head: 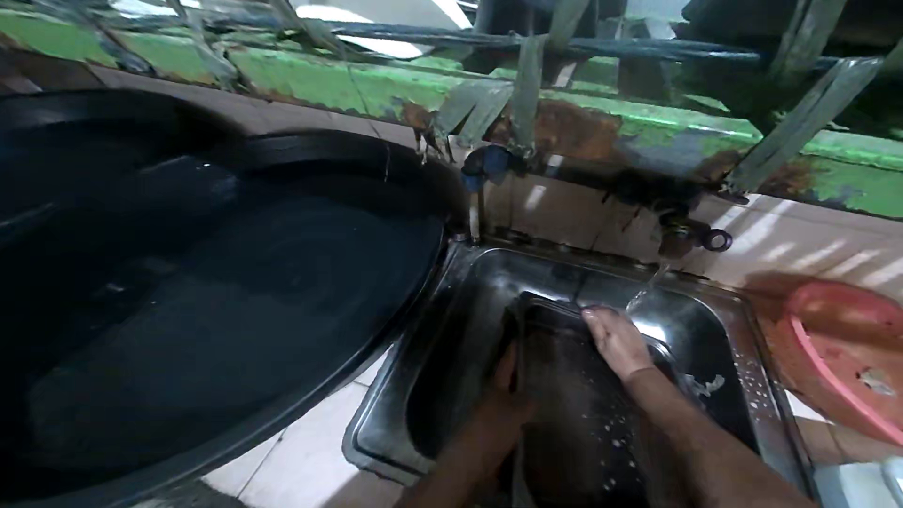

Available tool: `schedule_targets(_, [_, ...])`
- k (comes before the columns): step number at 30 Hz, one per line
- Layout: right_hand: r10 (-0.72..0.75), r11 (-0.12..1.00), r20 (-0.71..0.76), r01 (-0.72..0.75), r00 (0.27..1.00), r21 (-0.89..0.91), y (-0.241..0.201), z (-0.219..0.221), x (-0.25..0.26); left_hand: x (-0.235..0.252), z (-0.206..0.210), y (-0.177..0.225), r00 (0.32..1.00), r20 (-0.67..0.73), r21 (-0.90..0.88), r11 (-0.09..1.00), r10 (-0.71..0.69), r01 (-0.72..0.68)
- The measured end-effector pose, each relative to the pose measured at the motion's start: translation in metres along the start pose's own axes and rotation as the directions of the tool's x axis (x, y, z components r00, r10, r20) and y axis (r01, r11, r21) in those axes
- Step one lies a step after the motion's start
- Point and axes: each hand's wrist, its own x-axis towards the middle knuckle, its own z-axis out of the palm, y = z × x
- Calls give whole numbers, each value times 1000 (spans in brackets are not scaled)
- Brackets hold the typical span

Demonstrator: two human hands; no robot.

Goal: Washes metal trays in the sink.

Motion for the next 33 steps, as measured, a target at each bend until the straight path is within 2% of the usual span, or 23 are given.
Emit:
schedule_targets(2, [217, 974, 129, -223, 968, 29, 22, -10, 4, -4, -22, -2, 994, -101, 1, 999, 35, -35])
schedule_targets(4, [315, 901, 153, -346, 937, 264, 23, -19, 8, 2, -35, -9, 989, -139, 14, 998, 56, -54])
schedule_targets(5, [324, 832, 151, -357, 934, 424, 17, -25, 10, 6, -37, -11, 987, -153, 7, 998, 56, -56])
schedule_targets(7, [315, 536, 214, -359, 925, 764, -1, -42, 15, 13, -37, -14, 984, -165, -8, 997, 70, -73])
schedule_targets(8, [299, 379, 242, -347, 923, 858, -8, -50, 15, 15, -37, -16, 982, -175, 4, 997, 78, -79])
schedule_targets(11, [206, 1, 285, -291, 936, 957, -16, -68, 11, 26, -39, -29, 964, -219, 39, 988, 153, -148])
schedule_targets(13, [218, -104, 303, -286, 928, 952, -15, -76, 9, 33, -44, -39, 942, -246, 46, 974, 227, -222])
schedule_targets(15, [335, -83, 286, -274, 898, 958, -17, -83, 1, 38, -48, -46, 927, -270, 25, 964, 260, -264])
schedule_targets(16, [348, -54, 299, -300, 888, 952, -15, -87, -4, 40, -49, -48, 923, -285, 7, 963, 259, -268])
schedule_targets(18, [351, 90, 319, -371, 880, 924, -10, -91, -17, 46, -53, -51, 911, -320, -29, 958, 261, -285])
schedule_targets(19, [367, 196, 299, -388, 881, 901, -4, -90, -26, 50, -57, -55, 907, -328, -40, 956, 263, -291])
schedule_targets(21, [448, 419, 187, -390, 874, 820, 16, -81, -44, 59, -62, -60, 906, -347, -94, 952, 244, -292])
schedule_targets(22, [488, 465, 155, -406, 859, 786, 29, -74, -55, 64, -65, -63, 909, -343, -118, 949, 236, -291])
schedule_targets(24, [447, 438, 236, -442, 863, 783, 48, -60, -86, 75, -67, -65, 924, -309, -143, 949, 226, -280])
schedule_targets(26, [421, 298, 338, -481, 842, 825, 45, -48, -115, 86, -61, -61, 946, -257, -97, 969, 197, -228])
schedule_targets(27, [450, 221, 363, -495, 816, 840, 40, -45, -126, 91, -56, -55, 958, -227, -28, 983, 173, -184])
schedule_targets(29, [558, 156, 367, -529, 744, 834, 35, -44, -139, 105, -47, -44, 982, -130, 269, 958, 139, -100])
schedule_targets(30, [592, 158, 350, -530, 726, 833, 33, -44, -144, 115, -42, -41, 985, -75, 488, 867, 158, -102])
schedule_targets(31, [606, 166, 323, -513, 727, 842, 31, -44, -150, 126, -36, -41, 977, -14, 697, 703, 212, -142])
schedule_targets(32, [607, 173, 296, -486, 737, 857, 28, -42, -155, 139, -29, -47, 954, 65, 852, 482, 292, -205])
schedule_targets(33, [604, 171, 274, -458, 748, 872, 25, -40, -159, 151, -22, -54, 911, 162, 921, 273, 379, -278])
